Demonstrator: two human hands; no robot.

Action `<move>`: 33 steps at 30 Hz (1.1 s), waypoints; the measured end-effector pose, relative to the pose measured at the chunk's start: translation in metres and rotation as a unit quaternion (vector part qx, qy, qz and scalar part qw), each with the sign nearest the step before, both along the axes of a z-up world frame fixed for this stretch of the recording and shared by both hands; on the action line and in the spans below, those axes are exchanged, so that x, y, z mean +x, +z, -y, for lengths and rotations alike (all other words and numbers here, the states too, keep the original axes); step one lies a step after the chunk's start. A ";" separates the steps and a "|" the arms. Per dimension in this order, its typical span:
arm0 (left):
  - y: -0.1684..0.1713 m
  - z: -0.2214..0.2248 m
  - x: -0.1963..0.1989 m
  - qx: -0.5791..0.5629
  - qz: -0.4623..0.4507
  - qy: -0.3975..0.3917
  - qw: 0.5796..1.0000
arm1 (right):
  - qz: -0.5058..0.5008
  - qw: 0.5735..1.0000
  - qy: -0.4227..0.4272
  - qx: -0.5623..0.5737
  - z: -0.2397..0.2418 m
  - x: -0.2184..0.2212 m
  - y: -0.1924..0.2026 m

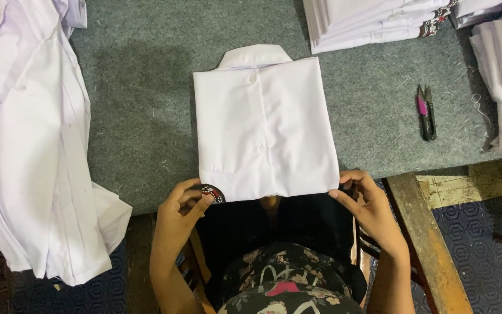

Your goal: Trimming loose threads from a white shirt using scissors and folding it on a workbench.

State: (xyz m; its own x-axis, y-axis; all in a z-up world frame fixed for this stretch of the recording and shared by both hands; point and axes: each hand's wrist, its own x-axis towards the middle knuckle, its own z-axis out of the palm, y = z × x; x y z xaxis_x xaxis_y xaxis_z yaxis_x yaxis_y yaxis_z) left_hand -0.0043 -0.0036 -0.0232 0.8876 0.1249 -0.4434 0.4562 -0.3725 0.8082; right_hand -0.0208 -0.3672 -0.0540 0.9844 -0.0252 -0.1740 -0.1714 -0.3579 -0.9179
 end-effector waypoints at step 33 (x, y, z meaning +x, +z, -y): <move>-0.009 -0.005 0.003 -0.029 -0.023 0.028 0.999 | -0.079 0.995 -0.057 -0.010 -0.003 0.010 0.008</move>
